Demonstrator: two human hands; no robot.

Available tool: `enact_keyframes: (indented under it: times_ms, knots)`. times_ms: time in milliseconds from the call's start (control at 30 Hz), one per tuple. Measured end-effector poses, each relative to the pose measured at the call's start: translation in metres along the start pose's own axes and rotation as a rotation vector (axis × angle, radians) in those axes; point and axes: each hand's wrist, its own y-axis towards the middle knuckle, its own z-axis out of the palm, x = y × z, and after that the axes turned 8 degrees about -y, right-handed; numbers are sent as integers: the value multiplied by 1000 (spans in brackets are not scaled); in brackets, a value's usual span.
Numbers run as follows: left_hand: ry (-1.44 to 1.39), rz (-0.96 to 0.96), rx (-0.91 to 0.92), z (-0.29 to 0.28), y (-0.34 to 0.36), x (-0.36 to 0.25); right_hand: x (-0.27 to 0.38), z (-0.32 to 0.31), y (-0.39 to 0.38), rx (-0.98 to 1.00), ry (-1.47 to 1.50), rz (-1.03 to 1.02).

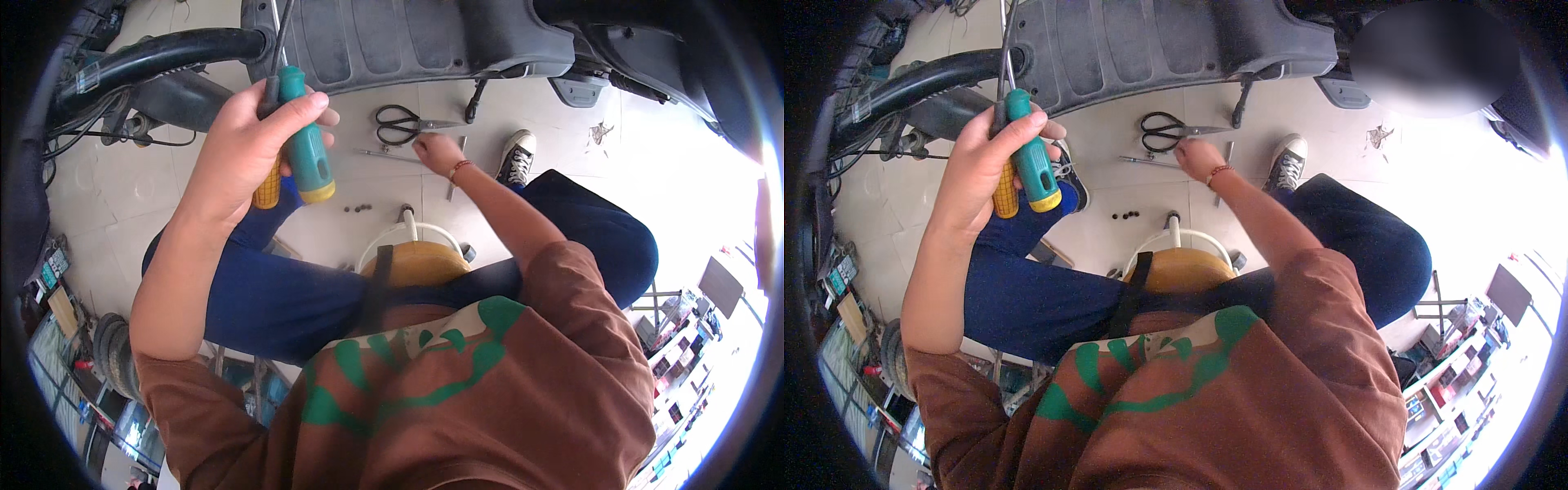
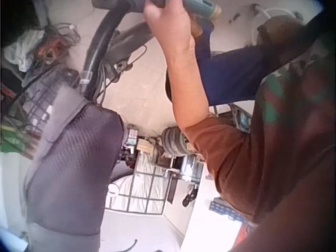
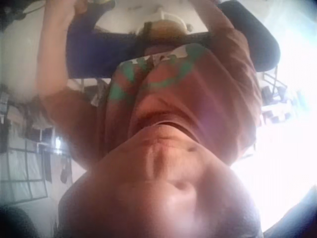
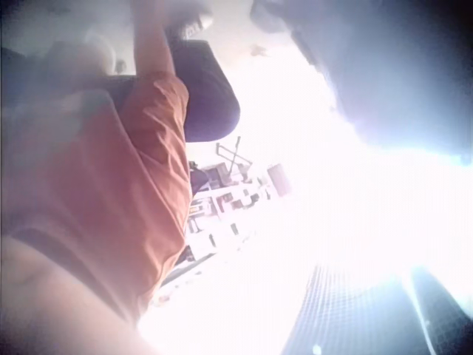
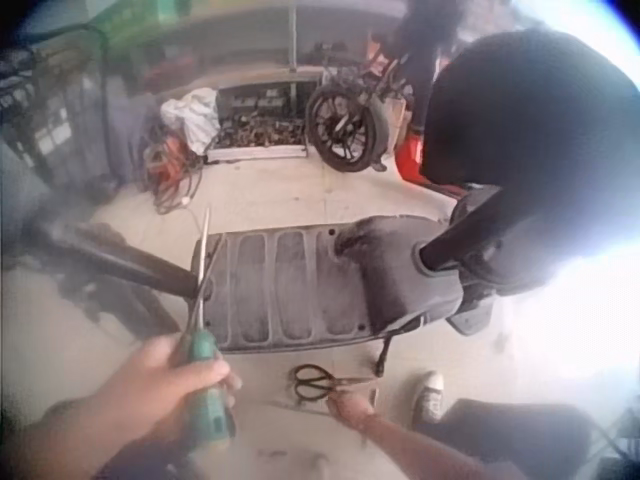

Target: The person uses a multimeter to test the scooter's electrical system, then removes the floorboard cover with a screwdriver. They reposition the cover and secure it with screws, completing the reassembly.

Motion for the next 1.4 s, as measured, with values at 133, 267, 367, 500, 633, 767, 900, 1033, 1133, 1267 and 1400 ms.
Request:
enact_keyframes:
  times_ms: [133,267,367,500,633,767,900,1033,1133,1267,1400]
  knots:
    - [23,-21,-4,2,1,1,-14,69,-2,71,25,49]
    - [5,-54,0,0,6,2,-12,94,8,87,16,283]
    - [-8,-71,-20,-3,5,0,-9,87,10,-22,93,194]
    - [-33,-60,1,-3,3,-1,-5,88,20,-33,199,280]
    - [-41,-68,12,-3,2,-1,-1,94,29,39,130,123]
    - [-49,-88,16,-4,3,-2,6,87,36,104,58,-43]
    - [-68,-127,24,-4,3,-2,22,70,46,275,-58,-222]
    - [-135,-145,28,4,2,0,18,83,58,370,-144,-208]
    - [-169,-254,111,6,1,6,9,87,62,323,-142,-176]
    - [-230,-396,132,15,-1,7,11,75,53,295,-139,-86]
    - [-262,-399,126,19,1,27,5,71,51,274,-58,-33]
